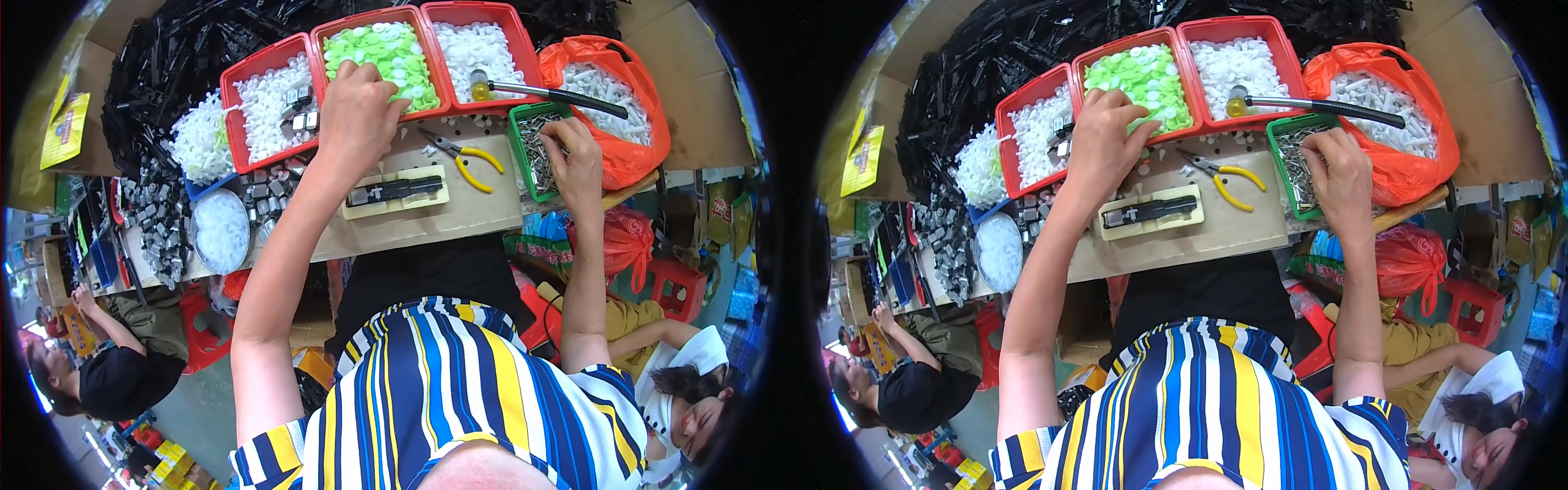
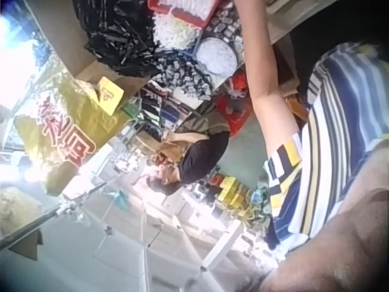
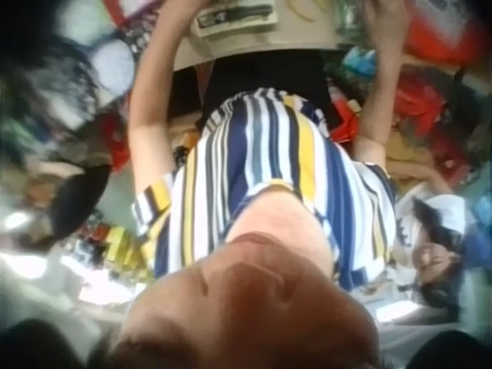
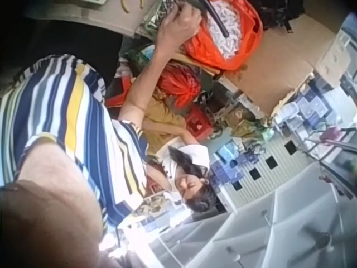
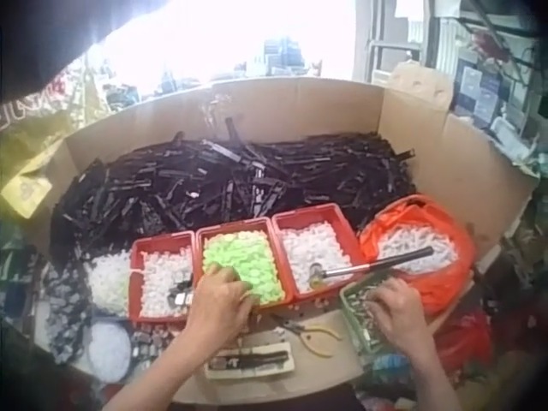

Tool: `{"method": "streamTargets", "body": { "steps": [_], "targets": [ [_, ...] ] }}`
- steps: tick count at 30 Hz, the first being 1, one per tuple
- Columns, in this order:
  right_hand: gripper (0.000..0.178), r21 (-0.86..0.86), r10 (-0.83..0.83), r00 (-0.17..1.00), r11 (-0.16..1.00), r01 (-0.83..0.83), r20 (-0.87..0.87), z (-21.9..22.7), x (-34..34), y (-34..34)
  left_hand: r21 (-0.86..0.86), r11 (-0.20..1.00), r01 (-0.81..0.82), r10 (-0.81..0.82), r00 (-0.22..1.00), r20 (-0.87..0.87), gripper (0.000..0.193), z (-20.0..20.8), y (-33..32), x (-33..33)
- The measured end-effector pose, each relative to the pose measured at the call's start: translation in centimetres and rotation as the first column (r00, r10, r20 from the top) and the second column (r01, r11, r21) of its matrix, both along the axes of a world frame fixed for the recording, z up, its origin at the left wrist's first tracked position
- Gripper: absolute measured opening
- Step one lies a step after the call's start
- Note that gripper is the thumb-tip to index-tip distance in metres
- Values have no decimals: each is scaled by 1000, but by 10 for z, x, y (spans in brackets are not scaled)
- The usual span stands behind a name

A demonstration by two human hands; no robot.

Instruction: Assembling small toy parts using hands and tools at a factory workbench.

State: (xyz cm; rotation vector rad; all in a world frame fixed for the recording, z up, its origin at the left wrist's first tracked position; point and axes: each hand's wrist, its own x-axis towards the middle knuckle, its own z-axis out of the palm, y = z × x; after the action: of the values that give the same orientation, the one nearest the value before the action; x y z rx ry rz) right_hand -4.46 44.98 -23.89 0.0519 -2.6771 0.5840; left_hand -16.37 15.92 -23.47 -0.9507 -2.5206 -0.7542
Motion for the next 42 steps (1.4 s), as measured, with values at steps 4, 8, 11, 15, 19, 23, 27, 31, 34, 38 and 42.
{"method": "streamTargets", "body": {
  "steps": [4,8,11,15,19,23,27,31,34,38,42],
  "targets": [
    [7,-46,-13,1000,999,13,-19,1,3,-4,-75,996,-46,46,999,1,11,-8,10,-9],
    [6,-164,-46,999,986,45,-4,4,6,-13,28,999,-20,20,1000,-24,8,-12,8,-8],
    [6,-375,-31,1000,927,29,1,15,7,-37,222,974,-52,28,994,109,6,-5,3,5],
    [9,-625,149,981,755,-196,-127,15,0,-83,470,804,-363,-185,599,779,18,14,-6,39],
    [15,-595,222,947,738,-319,-233,12,-5,-119,631,653,-420,-409,506,760,18,13,-11,68],
    [16,-551,237,934,758,-349,-267,13,-4,-130,606,657,-448,-395,480,783,17,16,-13,82],
    [16,-528,246,925,765,-369,-290,8,-3,-132,602,658,-453,-382,488,785,17,15,-12,89],
    [18,-467,252,913,796,-384,-321,3,0,-130,613,637,-468,-379,501,778,15,14,-9,92],
    [19,-397,249,902,833,-386,-353,0,1,-129,635,610,-474,-384,524,760,14,13,-7,93],
    [20,-200,281,867,900,-386,-412,1,2,-128,639,624,-449,-355,566,744,15,8,-6,94],
    [21,-139,326,842,898,-418,-429,0,3,-129,562,704,-434,-261,577,774,15,11,-10,97]
  ]
}}
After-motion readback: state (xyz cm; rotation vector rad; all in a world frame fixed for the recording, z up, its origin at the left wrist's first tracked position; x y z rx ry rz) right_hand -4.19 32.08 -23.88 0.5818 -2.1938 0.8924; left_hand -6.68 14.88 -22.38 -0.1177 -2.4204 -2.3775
